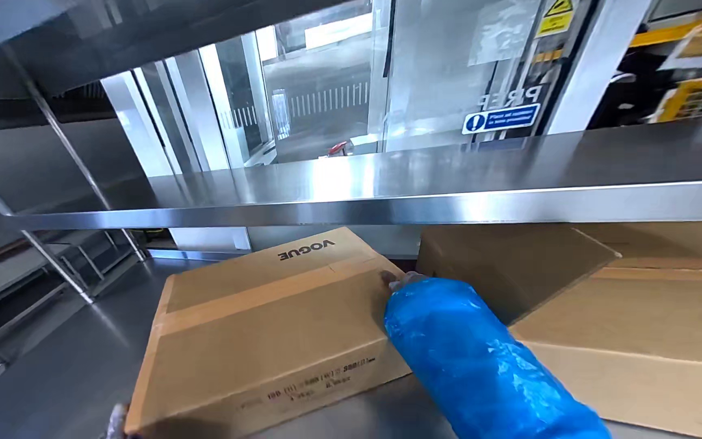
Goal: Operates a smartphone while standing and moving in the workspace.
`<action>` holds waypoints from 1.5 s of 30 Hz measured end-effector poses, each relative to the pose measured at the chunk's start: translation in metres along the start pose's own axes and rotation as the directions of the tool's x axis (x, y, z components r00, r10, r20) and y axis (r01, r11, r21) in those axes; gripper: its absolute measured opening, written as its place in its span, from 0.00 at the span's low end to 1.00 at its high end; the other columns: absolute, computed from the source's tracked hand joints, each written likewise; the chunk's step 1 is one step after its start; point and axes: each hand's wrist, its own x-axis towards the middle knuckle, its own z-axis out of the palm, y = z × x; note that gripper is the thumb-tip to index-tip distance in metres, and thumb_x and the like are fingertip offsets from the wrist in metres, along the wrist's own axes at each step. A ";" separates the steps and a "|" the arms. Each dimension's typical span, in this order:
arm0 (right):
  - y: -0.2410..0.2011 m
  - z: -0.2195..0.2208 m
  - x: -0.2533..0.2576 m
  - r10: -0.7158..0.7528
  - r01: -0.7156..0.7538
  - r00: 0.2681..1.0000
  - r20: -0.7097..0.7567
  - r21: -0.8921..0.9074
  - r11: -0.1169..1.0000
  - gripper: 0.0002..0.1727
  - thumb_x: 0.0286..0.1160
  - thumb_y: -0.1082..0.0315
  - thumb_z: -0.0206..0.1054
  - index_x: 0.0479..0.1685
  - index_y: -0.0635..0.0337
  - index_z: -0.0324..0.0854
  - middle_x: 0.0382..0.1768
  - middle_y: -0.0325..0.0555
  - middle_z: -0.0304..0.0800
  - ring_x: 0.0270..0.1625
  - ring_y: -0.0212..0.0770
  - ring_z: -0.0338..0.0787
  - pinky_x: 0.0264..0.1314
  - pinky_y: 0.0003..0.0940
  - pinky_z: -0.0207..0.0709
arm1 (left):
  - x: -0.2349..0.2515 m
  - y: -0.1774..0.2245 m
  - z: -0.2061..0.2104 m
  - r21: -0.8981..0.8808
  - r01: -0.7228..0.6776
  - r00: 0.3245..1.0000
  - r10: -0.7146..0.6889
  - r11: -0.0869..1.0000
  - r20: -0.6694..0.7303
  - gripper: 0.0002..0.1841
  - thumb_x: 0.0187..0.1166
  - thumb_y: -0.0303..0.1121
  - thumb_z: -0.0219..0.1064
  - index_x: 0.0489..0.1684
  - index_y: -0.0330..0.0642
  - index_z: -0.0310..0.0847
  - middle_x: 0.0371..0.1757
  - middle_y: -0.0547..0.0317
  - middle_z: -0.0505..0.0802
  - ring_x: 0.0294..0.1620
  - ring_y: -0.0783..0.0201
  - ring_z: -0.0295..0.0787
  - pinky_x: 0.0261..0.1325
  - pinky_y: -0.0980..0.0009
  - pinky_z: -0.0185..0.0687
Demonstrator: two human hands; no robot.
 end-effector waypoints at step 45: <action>0.132 0.239 -0.270 -0.239 0.471 0.870 -0.431 0.585 0.660 0.26 0.86 0.53 0.59 0.66 0.69 0.84 0.48 0.59 0.96 0.53 0.49 0.96 0.64 0.49 0.84 | -0.321 -0.013 0.130 -0.037 0.280 0.588 -0.141 0.959 0.796 0.40 0.87 0.58 0.45 0.88 0.33 0.51 0.75 0.37 0.78 0.71 0.56 0.81 0.72 0.58 0.79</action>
